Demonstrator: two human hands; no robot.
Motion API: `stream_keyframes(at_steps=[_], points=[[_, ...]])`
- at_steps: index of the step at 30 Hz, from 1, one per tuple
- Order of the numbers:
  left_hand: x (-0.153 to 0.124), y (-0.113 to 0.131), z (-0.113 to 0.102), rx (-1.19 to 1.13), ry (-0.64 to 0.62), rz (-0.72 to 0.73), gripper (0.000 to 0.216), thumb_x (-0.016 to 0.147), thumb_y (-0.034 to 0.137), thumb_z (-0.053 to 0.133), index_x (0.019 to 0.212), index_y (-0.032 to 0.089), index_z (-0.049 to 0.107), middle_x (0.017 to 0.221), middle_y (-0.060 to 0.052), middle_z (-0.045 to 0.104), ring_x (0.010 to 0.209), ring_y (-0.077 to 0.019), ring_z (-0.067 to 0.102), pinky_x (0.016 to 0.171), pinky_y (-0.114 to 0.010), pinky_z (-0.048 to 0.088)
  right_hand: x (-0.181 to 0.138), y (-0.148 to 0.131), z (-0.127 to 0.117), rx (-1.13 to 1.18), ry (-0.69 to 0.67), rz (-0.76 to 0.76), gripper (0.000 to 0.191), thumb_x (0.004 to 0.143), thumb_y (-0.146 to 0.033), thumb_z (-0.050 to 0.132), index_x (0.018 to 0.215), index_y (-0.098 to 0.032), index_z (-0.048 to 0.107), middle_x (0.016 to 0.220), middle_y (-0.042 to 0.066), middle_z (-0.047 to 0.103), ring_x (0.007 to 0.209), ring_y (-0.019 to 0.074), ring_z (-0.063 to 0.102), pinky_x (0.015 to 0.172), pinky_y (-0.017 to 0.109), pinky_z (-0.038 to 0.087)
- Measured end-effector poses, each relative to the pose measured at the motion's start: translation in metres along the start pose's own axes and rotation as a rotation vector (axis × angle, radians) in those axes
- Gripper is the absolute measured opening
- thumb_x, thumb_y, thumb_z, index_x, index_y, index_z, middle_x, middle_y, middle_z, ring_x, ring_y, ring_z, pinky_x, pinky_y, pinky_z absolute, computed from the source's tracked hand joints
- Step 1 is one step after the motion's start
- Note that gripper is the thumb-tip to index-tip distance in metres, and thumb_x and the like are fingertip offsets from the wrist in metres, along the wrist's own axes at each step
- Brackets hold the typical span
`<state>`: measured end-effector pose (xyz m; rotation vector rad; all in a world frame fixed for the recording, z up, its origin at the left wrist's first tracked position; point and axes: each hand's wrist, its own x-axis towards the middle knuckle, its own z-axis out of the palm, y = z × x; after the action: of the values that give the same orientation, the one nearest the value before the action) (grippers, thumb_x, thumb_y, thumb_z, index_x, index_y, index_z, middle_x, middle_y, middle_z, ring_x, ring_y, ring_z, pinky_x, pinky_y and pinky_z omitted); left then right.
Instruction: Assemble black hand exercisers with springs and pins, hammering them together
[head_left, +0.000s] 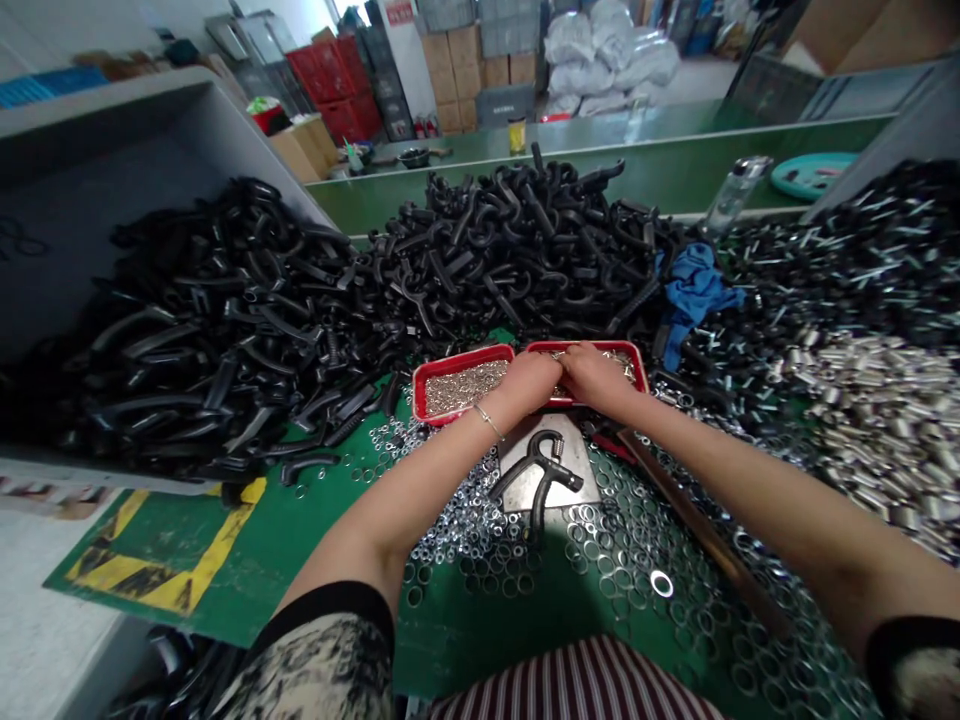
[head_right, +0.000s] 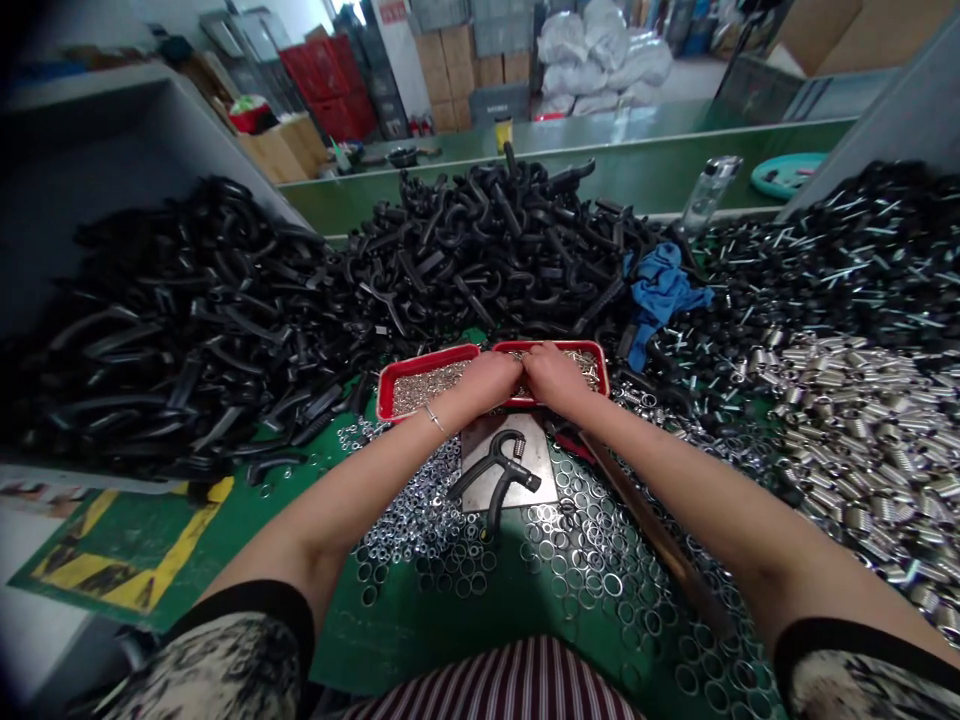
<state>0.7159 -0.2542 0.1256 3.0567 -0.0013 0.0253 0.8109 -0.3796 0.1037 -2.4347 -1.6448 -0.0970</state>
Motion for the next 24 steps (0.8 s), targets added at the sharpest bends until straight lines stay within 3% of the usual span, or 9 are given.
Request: stream_keyframes(at_steps=[6,10,13,17,20,22,24], points=[[-0.013,0.004,0.012,-0.165,0.115,-0.113,0.02,0.096,0.017,0.051,0.098,0.01,0.07,0.102,-0.016,0.071,0.101,-0.0276,0.067,0.094,-0.04,0.048,-0.004,0.008,0.004,0.166,0.069,0.067,0.011,0.092,-0.02,0.056,0.092,-0.016,0.066,0.096,0.014,0.068,0.096,0.0281,0.058,0.08,0.037,0.044],[-0.024,0.0,0.01,-0.533,0.295,-0.222,0.017,0.099,0.022,0.049,0.103,0.014,0.064,0.098,-0.008,0.071,0.087,-0.0183,0.068,0.085,-0.032,0.05,-0.015,0.01,-0.001,0.423,0.194,0.222,0.006,0.088,-0.021,0.058,0.087,-0.018,0.063,0.086,0.007,0.07,0.08,0.0222,0.061,0.075,0.034,0.045],[-0.049,-0.003,0.009,-0.72,0.386,-0.302,0.018,0.101,0.024,0.046,0.108,0.017,0.062,0.093,-0.004,0.07,0.077,-0.0143,0.066,0.082,-0.03,0.051,-0.037,0.008,-0.012,0.639,0.188,0.279,0.009,0.085,-0.026,0.064,0.091,-0.019,0.064,0.084,0.004,0.07,0.075,0.0195,0.062,0.071,0.032,0.047],[-0.106,0.0,0.013,-0.737,0.337,-0.287,0.017,0.097,0.022,0.054,0.101,0.019,0.07,0.094,-0.005,0.067,0.087,-0.0171,0.065,0.089,-0.034,0.051,-0.079,0.002,-0.027,0.765,0.092,0.212,0.021,0.088,-0.031,0.063,0.105,-0.021,0.069,0.097,0.004,0.073,0.088,0.0208,0.067,0.082,0.037,0.05],[-0.141,0.01,0.018,-0.862,0.233,-0.341,0.015,0.094,0.021,0.057,0.102,0.018,0.069,0.092,-0.003,0.066,0.071,-0.0132,0.063,0.08,-0.032,0.052,-0.099,-0.008,-0.029,0.916,0.016,0.261,0.019,0.091,-0.035,0.061,0.103,-0.021,0.066,0.095,0.004,0.074,0.082,0.02,0.068,0.078,0.037,0.052],[-0.15,0.02,0.022,-0.862,0.235,-0.359,0.01,0.093,0.025,0.062,0.097,0.018,0.068,0.089,-0.002,0.066,0.074,-0.0142,0.063,0.08,-0.032,0.051,-0.102,-0.017,-0.025,0.926,0.004,0.271,0.016,0.093,-0.036,0.059,0.098,-0.021,0.065,0.089,0.004,0.074,0.077,0.0198,0.067,0.074,0.037,0.051],[-0.149,0.03,0.027,-0.788,0.257,-0.338,0.01,0.092,0.028,0.065,0.089,0.018,0.067,0.09,-0.003,0.065,0.084,-0.0171,0.062,0.083,-0.033,0.05,-0.1,-0.027,-0.016,0.766,0.053,0.192,0.015,0.093,-0.035,0.06,0.089,-0.022,0.066,0.088,0.004,0.073,0.082,0.0215,0.065,0.082,0.04,0.047]])
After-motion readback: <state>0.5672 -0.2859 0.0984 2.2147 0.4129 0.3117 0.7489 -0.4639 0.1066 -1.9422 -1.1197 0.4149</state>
